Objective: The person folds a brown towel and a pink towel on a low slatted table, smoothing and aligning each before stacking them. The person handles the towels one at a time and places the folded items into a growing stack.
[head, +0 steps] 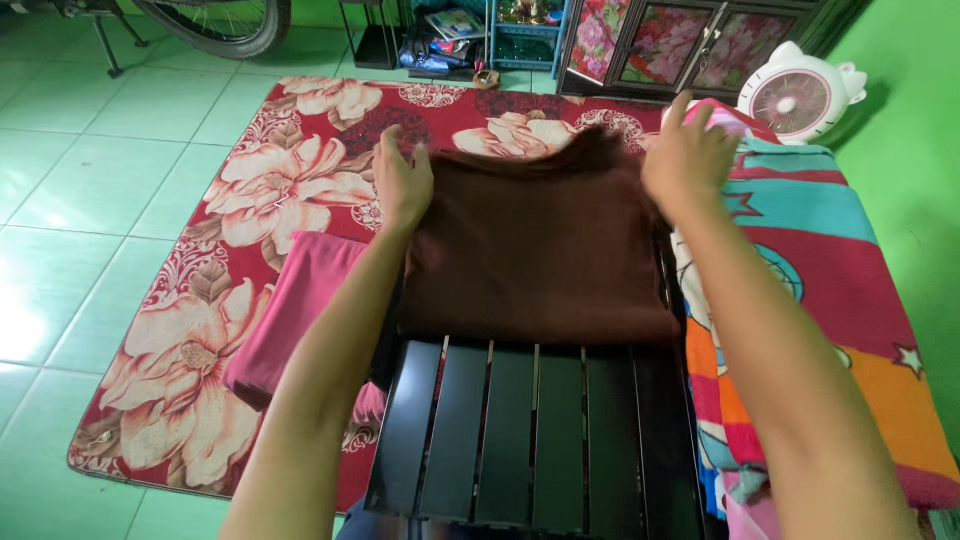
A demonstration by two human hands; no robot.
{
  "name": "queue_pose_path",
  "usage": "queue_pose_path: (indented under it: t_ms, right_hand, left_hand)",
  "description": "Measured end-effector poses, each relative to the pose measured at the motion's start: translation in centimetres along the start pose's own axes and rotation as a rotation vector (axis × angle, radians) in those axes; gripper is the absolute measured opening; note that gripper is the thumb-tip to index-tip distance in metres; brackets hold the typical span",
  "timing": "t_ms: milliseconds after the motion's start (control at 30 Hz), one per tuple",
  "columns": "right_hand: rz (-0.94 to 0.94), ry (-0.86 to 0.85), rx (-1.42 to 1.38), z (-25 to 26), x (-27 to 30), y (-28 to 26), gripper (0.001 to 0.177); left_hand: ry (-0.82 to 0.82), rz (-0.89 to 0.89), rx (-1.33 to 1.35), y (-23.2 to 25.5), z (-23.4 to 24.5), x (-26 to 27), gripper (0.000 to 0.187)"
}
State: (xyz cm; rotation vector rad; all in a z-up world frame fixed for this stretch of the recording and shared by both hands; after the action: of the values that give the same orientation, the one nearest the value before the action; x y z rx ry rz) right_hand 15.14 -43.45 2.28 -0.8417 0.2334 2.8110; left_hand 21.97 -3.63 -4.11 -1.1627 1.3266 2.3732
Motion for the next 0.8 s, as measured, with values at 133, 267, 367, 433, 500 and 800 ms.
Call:
queue_pose_path:
  t_ms: [133, 267, 367, 433, 500, 800]
  right_hand:
    - [0.055, -0.407, 0.097, -5.1, 2.7, -3.9, 0.068]
    - [0.163, -0.726, -0.044, -7.7, 5.7, -7.9, 0.065]
    - [0.125, -1.005, -0.182, -9.8, 7.1, -9.0, 0.075]
    - [0.062, -1.091, -0.215, -11.2, 7.0, -8.9, 0.078]
    - [-0.009, -1.061, -0.239, -12.1, 6.3, -7.9, 0.079]
    - [0.019, -0.456, -0.178, -8.0, 12.5, -12.3, 0.061]
  left_hand:
    - [-0.283, 0.091, -0.171, -0.7, -2.6, 3.1, 0.034]
    - [-0.658, -0.099, -0.474, 2.2, -5.5, 6.2, 0.056]
    - [-0.81, -0.14, -0.56, 2.9, -7.2, 7.1, 0.074]
    - [-0.834, -0.176, -0.558, 2.7, -7.8, 7.1, 0.078]
    - [-0.875, -0.173, -0.512, 2.0, -8.5, 7.1, 0.08]
    - [-0.825, -0.268, -0.703, 5.6, -6.1, 9.9, 0.073]
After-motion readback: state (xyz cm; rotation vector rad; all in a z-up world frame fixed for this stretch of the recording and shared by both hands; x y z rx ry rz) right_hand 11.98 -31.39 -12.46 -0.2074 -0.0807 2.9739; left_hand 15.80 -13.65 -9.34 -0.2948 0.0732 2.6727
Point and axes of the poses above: each hand's wrist, its own x-axis away from the middle knuckle, its own z-axis out of the back of the hand, y = z × x, the point moved 8 cm from there along -x, towards the middle knuckle, and after that the axes turned 1 degree about -y, right-handed, at the moved point
